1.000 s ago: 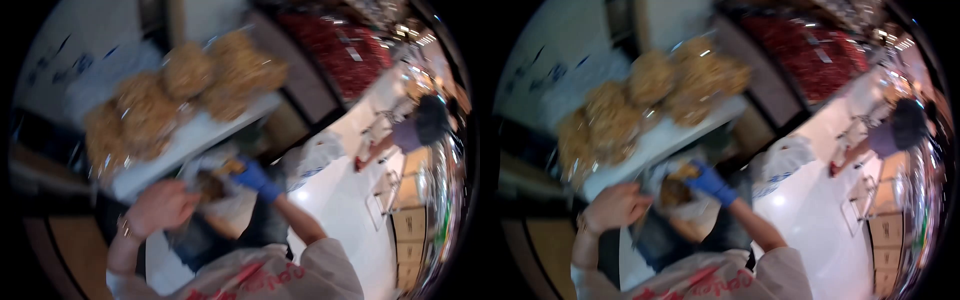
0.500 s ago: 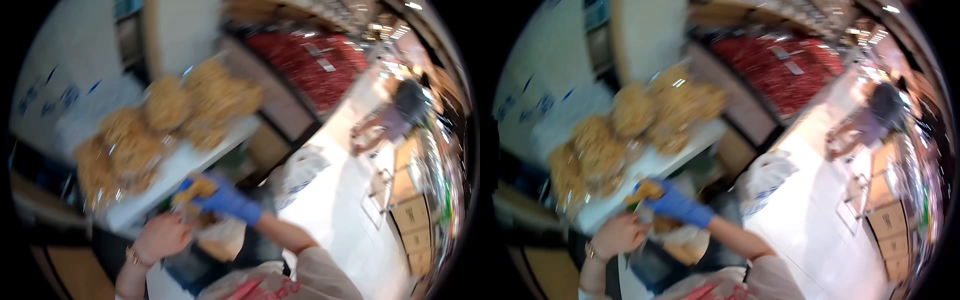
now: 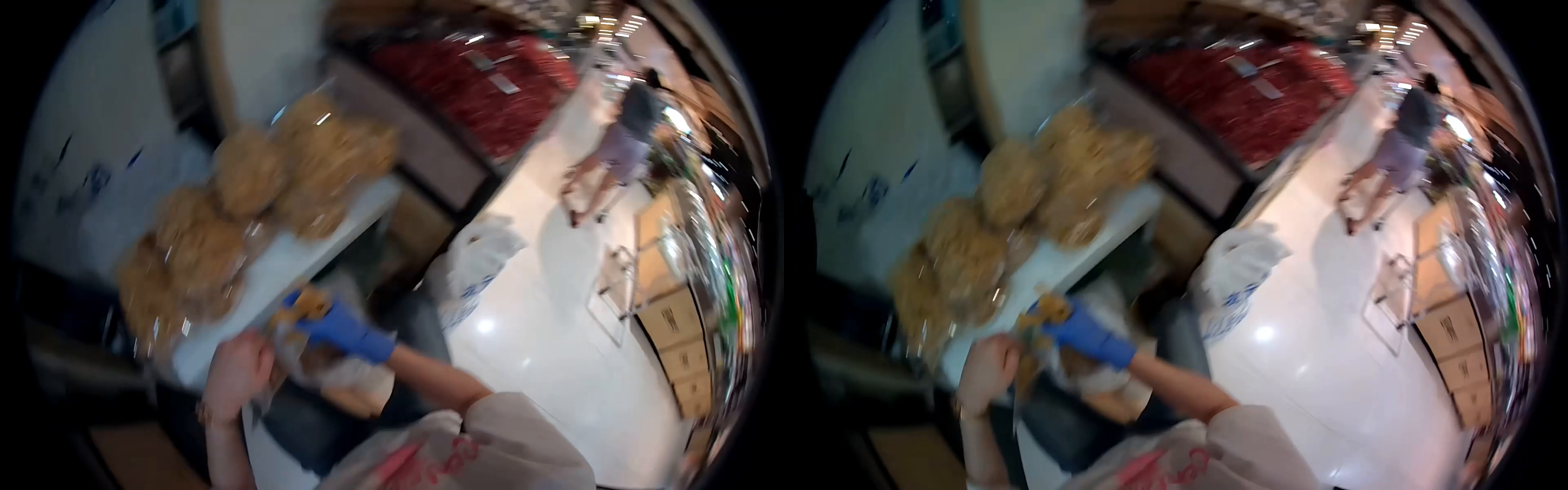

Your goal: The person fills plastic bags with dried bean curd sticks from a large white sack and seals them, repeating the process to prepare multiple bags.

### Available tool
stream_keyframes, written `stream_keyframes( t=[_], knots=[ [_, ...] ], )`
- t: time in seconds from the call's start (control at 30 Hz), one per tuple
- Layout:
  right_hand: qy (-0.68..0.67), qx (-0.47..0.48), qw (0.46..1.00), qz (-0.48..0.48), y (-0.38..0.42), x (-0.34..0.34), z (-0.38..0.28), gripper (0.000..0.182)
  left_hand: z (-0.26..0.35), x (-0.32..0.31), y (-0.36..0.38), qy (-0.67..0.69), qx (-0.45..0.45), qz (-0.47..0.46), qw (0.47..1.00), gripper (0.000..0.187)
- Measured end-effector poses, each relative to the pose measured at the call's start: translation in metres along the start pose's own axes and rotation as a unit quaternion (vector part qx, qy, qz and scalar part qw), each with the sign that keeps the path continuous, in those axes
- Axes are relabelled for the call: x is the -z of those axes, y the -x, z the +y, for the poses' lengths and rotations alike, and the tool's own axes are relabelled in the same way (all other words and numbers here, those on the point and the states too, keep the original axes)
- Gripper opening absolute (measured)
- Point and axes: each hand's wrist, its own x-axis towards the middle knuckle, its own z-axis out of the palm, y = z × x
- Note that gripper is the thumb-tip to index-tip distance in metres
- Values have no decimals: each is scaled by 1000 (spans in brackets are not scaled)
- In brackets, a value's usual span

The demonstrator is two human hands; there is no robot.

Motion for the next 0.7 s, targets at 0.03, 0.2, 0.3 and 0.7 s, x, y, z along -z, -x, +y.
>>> stream_keyframes(
  t=[0.03, 0.2, 0.3, 0.7],
  knots=[
    [-10, 41, 999, -8, -1, 4, 8, 38, -6, -7, 2, 16, 10, 46, 999, 16],
    [1, -25, 999, 41, 8, 3, -10, 36, -2, -5, 4, 48, 49, 91, 993, 18],
    [5, -33, 999, 30, 10, 1, -11, 37, 0, -7, 10, 61, 77, 104, 990, 18],
    [184, -173, 964, -82, -2, 2, 0, 47, 1, -33, -2, 107, 64, 176, 976, 13]
  ],
)
